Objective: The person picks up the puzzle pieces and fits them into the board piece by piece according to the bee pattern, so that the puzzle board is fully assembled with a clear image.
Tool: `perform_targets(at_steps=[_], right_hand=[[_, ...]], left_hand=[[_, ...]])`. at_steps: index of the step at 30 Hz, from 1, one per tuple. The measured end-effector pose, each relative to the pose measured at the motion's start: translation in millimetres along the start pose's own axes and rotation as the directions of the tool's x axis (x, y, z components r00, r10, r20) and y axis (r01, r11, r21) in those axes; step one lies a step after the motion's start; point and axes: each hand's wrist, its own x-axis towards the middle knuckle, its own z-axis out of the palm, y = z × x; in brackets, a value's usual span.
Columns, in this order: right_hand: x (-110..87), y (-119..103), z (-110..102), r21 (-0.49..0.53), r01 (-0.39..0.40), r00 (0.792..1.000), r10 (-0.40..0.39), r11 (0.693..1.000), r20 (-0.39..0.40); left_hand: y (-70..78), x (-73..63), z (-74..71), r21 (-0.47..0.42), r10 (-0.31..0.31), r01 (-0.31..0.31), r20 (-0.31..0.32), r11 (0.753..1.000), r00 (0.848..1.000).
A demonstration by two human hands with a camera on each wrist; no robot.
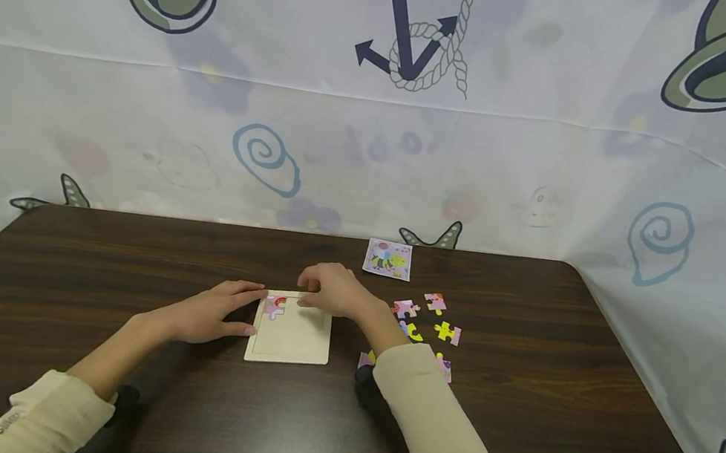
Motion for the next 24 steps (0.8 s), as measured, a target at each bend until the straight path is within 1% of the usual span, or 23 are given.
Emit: perform_targets(at_steps=[5, 8, 15, 19, 24], right_hand=[[-9.6, 10.8, -10.4, 0.062, -0.063, 0.998, 0.063, 0.996, -0.004], [-16.6, 17.6, -16.2, 0.086, -0.084, 0.996, 0.086, 0.993, -0.017], [-35.3, 33.8, -30.7, 0.091, -0.109, 0.993, 0.113, 0.990, -0.036], [-46.5, 43.2, -39.9, 0.096, -0.146, 0.988, 0.150, 0.985, -0.031], [-59.9, 56.6, -50.3, 0.074, -0.185, 0.982, 0.188, 0.980, -0.029]], left_hand=[[0.1, -0.3, 0.4, 0.005, -0.003, 0.003, -0.002, 1.000, 1.000], [-0.7, -0.7, 0.7, 0.009, -0.002, 0.002, -0.003, 1.000, 1.000], [-0.7, -1.4, 0.8, 0.005, 0.001, -0.001, -0.007, 1.000, 1.000], [0.6, -2.4, -0.1, 0.000, 0.000, 0.000, -0.009, 1.000, 1.000], [2.0, -2.8, -1.1, -0.005, 0.001, -0.001, -0.007, 1.000, 1.000]])
